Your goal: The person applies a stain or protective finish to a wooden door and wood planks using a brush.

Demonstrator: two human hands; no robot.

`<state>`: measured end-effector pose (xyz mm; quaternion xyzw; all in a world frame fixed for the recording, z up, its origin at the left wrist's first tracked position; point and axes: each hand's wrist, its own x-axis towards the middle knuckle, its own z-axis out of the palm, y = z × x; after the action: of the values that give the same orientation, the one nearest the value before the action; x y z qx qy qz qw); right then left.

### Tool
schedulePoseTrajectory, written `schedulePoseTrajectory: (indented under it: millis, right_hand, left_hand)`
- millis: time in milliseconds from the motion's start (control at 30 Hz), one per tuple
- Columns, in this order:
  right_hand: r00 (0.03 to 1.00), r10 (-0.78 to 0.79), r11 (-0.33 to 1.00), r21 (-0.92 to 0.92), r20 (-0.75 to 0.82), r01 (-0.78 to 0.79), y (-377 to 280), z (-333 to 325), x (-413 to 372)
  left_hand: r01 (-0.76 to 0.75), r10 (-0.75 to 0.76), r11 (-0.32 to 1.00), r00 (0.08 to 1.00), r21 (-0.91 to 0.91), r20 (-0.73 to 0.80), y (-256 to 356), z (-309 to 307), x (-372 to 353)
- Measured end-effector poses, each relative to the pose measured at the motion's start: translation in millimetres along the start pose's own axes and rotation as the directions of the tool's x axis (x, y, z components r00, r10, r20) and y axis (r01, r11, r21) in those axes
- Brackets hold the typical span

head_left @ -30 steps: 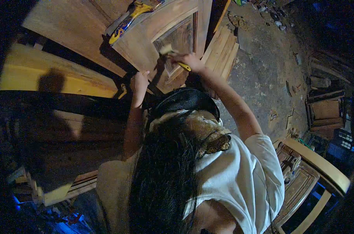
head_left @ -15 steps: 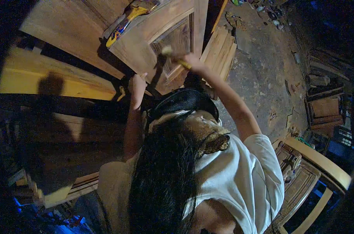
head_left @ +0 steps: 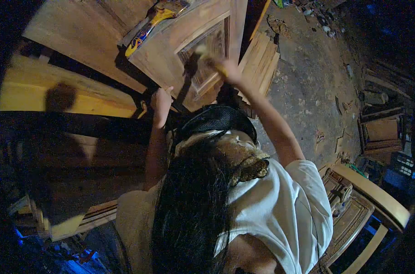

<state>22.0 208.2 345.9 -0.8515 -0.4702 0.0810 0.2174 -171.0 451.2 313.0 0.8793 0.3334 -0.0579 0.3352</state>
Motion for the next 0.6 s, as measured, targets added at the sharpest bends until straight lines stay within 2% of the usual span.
schedulePoseTrajectory:
  millis: [67, 100, 133, 167, 200, 233, 267, 333, 367, 433, 467, 500, 567, 600]
  right_hand:
    - [0.976, -0.089, 0.977, -0.174, 0.201, 0.125, -20, 20, 1]
    - [0.973, -0.152, 0.987, -0.018, 0.173, 0.157, -25, 27, 1]
    - [0.971, -0.179, 0.983, 0.063, 0.155, 0.172, -23, 27, 1]
    - [0.969, -0.207, 0.972, 0.143, 0.137, 0.187, -20, 26, 0]
    - [0.992, -0.105, 0.976, 0.198, 0.069, 0.089, -23, -9, 3]
    - [1.000, 0.003, 0.967, 0.256, 0.005, -0.004, -28, -42, 6]
    - [1.000, 0.005, 0.967, 0.254, 0.006, -0.006, -34, -65, 7]
    - [0.939, 0.321, 0.891, 0.376, -0.125, -0.255, -47, -93, 5]
    - [0.940, 0.319, 0.892, 0.374, -0.124, -0.254, -47, -88, 4]
    - [0.938, 0.251, 0.818, 0.570, -0.238, -0.074, -43, -58, 2]
    - [0.915, -0.023, 0.874, 0.437, -0.402, 0.214, -33, -24, -1]
    - [0.915, -0.022, 0.874, 0.437, -0.402, 0.213, -40, -14, 1]
    - [0.977, -0.203, 0.929, 0.301, -0.067, 0.214, -59, 0, -2]
    - [0.976, -0.208, 0.905, 0.365, -0.064, 0.217, -68, -20, -6]
  left_hand:
    - [0.017, -0.017, 1.000, 1.000, -0.004, -0.004, 14, -10, -11]
    - [0.039, -0.039, 0.999, 0.999, -0.006, -0.002, 16, -12, -14]
    - [0.041, -0.041, 0.999, 0.999, -0.003, -0.001, 11, -9, -12]
    - [-0.034, 0.033, 0.999, 0.998, -0.012, -0.056, 6, -5, -11]
    - [-0.110, 0.108, 0.994, 0.988, -0.018, -0.109, 1, -1, -10]
    - [-0.110, 0.108, 0.994, 0.988, -0.018, -0.107, 1, -1, -9]
    - [-0.070, 0.070, 0.998, 0.995, -0.002, -0.069, 3, -3, -8]
    - [-0.033, 0.033, 0.999, 0.999, 0.014, -0.034, 9, -8, -11]
    - [-0.020, 0.020, 1.000, 0.999, -0.015, -0.045, 13, -10, -16]
    - [-0.007, 0.004, 0.999, 0.998, -0.046, -0.055, 14, -11, -17]
    - [0.002, -0.004, 0.999, 0.999, -0.048, -0.039, 14, -10, -15]
    - [0.009, -0.010, 0.999, 1.000, -0.048, -0.022, 14, -9, -14]
    - [-0.013, 0.013, 0.999, 1.000, -0.037, -0.003, 21, -18, -20]
    - [-0.032, 0.032, 0.999, 0.999, -0.025, 0.017, 23, -23, -23]
